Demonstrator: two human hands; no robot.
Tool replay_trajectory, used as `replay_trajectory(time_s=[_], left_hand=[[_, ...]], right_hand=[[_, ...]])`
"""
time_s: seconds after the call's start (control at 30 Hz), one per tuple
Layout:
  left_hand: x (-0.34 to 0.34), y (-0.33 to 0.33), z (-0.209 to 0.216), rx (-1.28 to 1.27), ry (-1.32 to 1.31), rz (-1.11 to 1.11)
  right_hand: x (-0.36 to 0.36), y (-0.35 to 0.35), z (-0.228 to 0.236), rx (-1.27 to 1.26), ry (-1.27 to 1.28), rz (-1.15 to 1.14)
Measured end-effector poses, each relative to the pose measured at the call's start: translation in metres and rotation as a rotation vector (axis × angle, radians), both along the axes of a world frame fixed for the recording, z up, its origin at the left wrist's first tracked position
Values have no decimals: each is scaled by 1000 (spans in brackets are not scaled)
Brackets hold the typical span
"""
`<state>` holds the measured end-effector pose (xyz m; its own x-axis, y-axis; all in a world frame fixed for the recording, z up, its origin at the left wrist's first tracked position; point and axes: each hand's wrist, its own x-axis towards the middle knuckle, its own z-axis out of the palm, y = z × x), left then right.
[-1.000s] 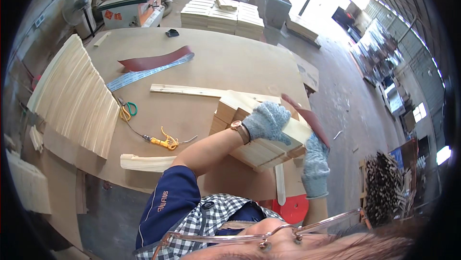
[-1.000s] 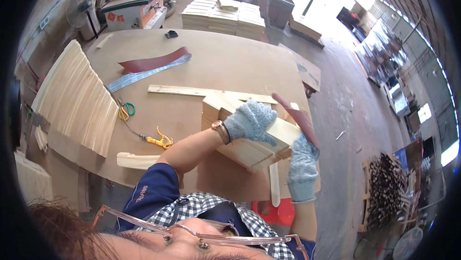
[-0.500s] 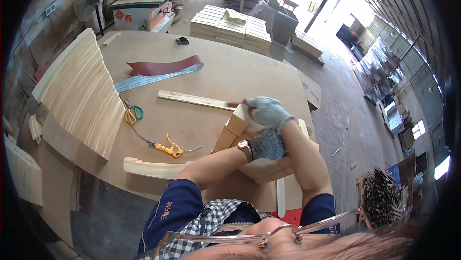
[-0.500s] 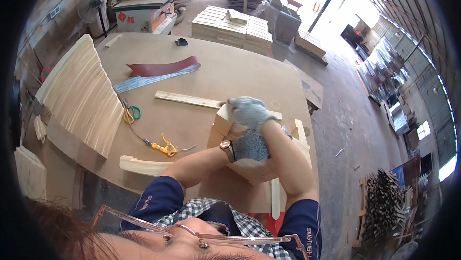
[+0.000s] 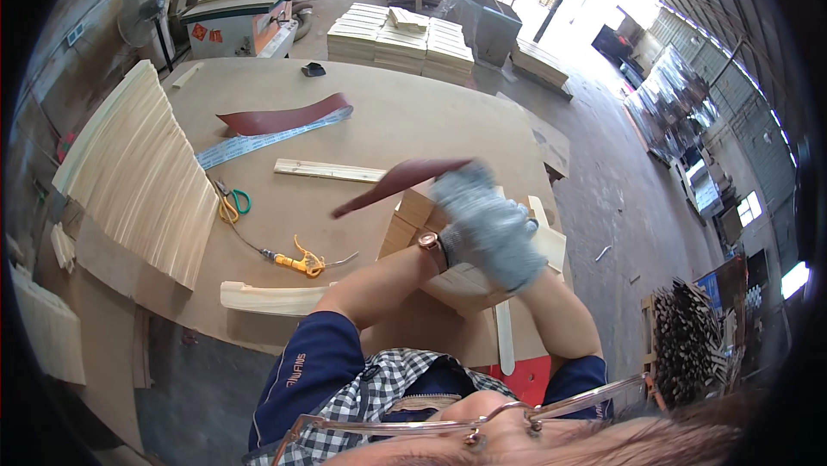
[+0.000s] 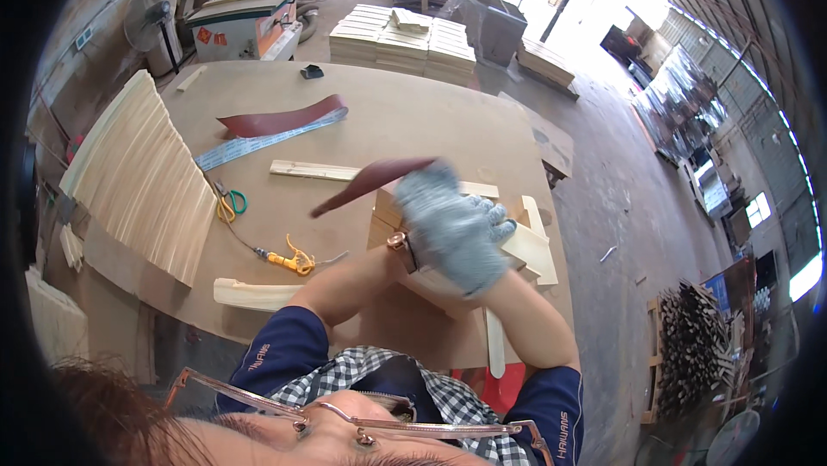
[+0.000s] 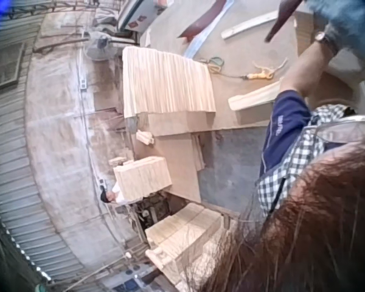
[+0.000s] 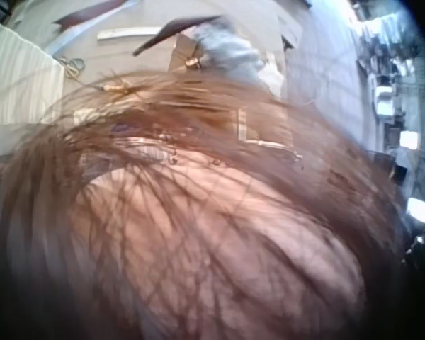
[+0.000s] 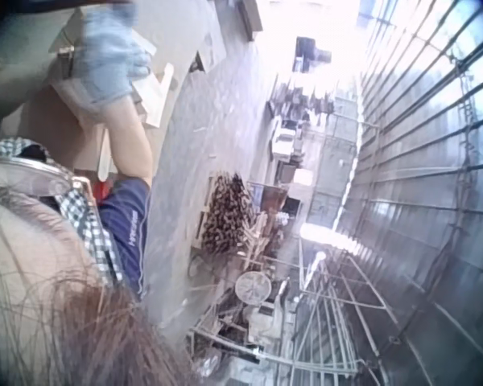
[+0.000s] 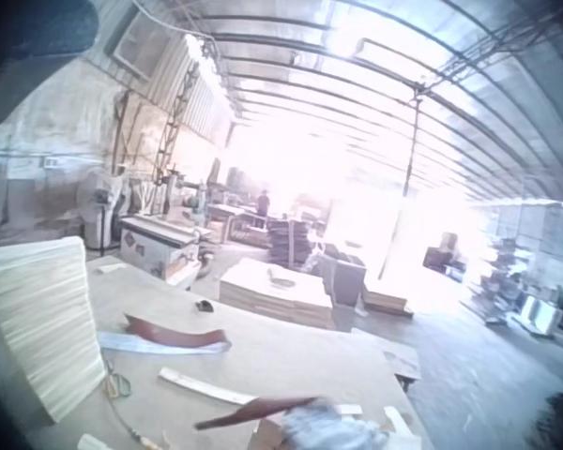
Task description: Sanding the edges and flat surfaces of small rectangular wooden blocks using a strip of sandpaper.
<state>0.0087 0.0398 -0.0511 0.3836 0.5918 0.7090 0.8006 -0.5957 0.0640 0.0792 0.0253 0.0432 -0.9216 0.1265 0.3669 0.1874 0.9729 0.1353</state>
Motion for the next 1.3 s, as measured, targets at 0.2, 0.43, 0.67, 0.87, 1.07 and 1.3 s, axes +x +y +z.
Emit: replay_trajectory(time_s=[0.2,0.43,0.67,0.87,1.07,1.3], left_hand=[[1,-15,25,-119,49,-10],[2,-9,37,-170,101,-63],[-10,7,70,-340,121,-153],[-8,25,39,-145,171,17],[-11,-15,46,-397,85,-3],[-16,-18,37,-413,142,79]], right_hand=[[143,77,-20,221,360,-311],[206,49,-64,-378,457,-558],[189,31,-60,-619,464,-772],[189,44,-95,-758,896,-629],[189,48,-85,-418,318,-615],[185,-11,-83,-56,297,-476]])
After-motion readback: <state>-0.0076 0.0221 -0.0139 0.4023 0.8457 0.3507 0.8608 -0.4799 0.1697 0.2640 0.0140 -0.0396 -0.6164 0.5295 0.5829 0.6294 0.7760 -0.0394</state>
